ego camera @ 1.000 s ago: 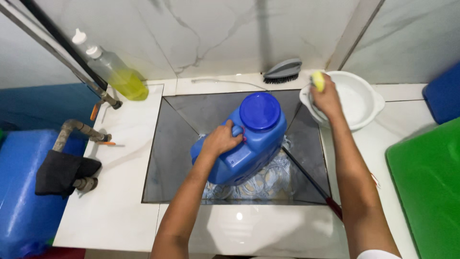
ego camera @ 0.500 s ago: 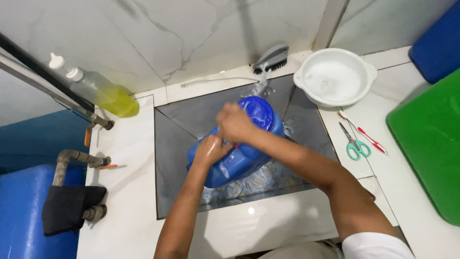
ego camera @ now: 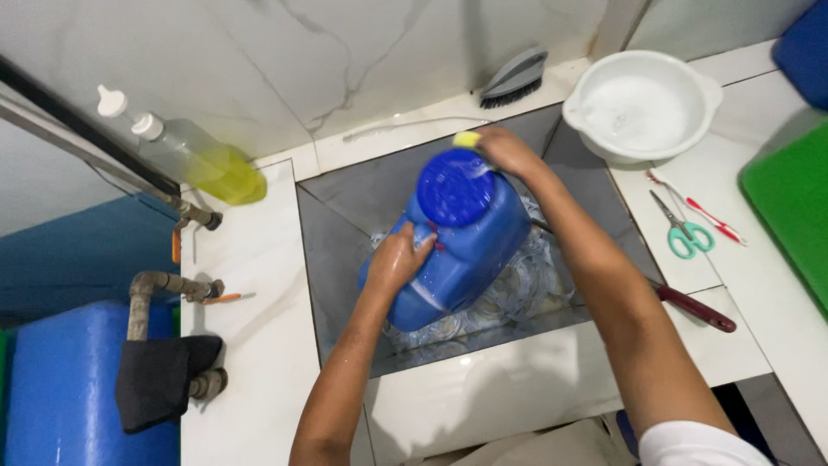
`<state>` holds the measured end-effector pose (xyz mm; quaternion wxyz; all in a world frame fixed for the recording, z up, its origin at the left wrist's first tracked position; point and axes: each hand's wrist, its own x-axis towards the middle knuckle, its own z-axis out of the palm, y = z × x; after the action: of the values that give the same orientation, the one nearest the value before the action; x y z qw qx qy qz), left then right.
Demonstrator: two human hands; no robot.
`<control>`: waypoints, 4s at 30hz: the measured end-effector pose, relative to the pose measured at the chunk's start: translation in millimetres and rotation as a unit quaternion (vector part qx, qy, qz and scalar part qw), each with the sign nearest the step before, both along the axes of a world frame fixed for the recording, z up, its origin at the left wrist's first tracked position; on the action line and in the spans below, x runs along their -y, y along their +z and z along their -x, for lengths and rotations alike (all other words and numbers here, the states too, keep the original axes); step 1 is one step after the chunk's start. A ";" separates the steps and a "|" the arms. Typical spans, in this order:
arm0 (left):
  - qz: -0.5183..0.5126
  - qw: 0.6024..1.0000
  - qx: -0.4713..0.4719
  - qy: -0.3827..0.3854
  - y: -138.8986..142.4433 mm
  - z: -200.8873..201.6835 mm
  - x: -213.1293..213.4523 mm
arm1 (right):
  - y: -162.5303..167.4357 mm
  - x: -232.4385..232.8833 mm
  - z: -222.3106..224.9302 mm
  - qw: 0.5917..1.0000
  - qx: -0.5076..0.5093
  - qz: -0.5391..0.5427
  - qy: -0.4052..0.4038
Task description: The person cleans blue plastic jerrycans at a sink. They use scissors to cut plastic ties, scrub the exterior with a sponge, rinse under running water, and wipe the interior with a cloth. The jerrycans are then placed on the floor among other containers.
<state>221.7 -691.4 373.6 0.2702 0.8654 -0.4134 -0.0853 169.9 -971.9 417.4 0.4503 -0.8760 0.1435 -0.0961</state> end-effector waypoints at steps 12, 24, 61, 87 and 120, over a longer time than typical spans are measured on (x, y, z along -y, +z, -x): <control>-0.005 0.965 -0.051 0.258 -48.5 -27.0 -26.1 | -97.4 -169.7 25.8 0.927 0.022 0.259 0.271; -0.025 0.890 -0.214 0.403 -52.6 -43.8 -81.4 | -182.3 -140.6 -14.3 0.993 0.079 0.052 -0.077; -0.077 0.992 0.084 -0.059 0.1 -46.3 -55.8 | -151.3 1.0 -2.8 0.971 0.030 -0.233 -0.040; 0.077 0.987 -0.125 0.066 -1.1 -18.1 4.2 | -38.4 -57.1 -59.9 0.976 0.082 0.067 -0.191; 0.085 0.937 -0.192 0.279 -14.8 -42.7 -34.8 | -166.6 -90.4 -57.5 0.972 0.218 -0.040 -0.083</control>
<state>264.4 -656.6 358.7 0.4300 0.8868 -0.1017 -0.1357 227.4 -881.5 250.8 0.4957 -0.8003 0.1180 -0.3159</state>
